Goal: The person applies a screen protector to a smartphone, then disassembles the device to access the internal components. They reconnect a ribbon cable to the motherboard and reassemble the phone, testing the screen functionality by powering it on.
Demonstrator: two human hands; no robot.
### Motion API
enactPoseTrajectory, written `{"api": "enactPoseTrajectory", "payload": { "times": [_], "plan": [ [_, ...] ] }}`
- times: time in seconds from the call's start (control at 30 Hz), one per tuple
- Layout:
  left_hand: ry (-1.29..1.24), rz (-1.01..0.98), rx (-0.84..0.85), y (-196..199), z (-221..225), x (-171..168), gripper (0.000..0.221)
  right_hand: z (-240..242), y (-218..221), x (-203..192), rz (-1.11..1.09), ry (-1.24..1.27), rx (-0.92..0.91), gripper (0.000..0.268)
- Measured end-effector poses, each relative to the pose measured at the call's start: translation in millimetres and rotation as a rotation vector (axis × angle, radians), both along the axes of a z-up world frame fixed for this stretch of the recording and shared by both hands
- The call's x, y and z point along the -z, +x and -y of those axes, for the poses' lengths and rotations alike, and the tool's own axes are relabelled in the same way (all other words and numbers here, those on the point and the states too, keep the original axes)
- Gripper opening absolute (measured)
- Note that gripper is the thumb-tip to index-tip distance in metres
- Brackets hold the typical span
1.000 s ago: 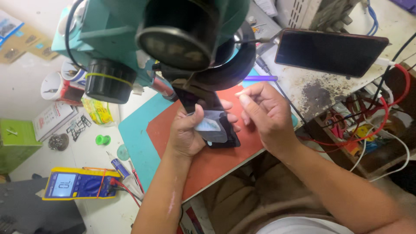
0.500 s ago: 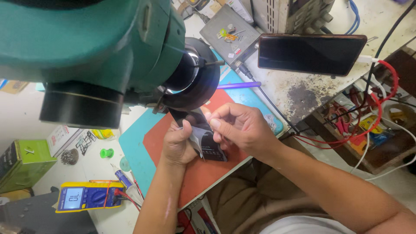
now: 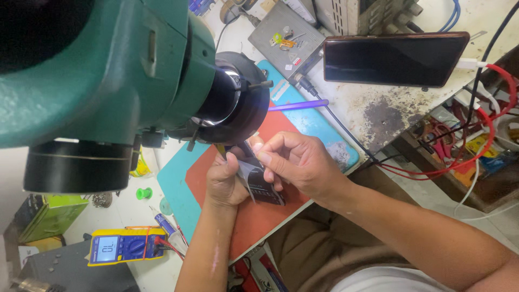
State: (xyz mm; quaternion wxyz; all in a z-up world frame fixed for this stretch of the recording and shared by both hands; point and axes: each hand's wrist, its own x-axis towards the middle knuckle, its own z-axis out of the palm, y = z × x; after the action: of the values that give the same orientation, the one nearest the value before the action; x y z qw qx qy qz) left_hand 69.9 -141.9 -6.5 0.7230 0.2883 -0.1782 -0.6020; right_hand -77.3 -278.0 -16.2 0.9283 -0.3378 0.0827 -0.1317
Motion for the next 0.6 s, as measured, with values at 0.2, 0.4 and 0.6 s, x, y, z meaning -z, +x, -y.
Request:
{"api": "enactPoseTrajectory", "payload": {
  "times": [0.2, 0.4, 0.6],
  "plan": [
    [-0.013, 0.017, -0.007, -2.4, 1.5, -3.6, 0.05, 0.3, -1.2, 2.0, 0.019, -0.008, 0.001, 0.009],
    [-0.035, 0.035, -0.017, -4.1, 2.8, -5.0, 0.049, 0.7, -1.3, 2.5, 0.052, -0.034, 0.016, 0.009],
    [0.029, 0.033, -0.073, -3.1, -0.7, -1.7, 0.049, 5.6, 1.3, 1.5, -0.014, -0.096, 0.038, 0.01]
  ]
}}
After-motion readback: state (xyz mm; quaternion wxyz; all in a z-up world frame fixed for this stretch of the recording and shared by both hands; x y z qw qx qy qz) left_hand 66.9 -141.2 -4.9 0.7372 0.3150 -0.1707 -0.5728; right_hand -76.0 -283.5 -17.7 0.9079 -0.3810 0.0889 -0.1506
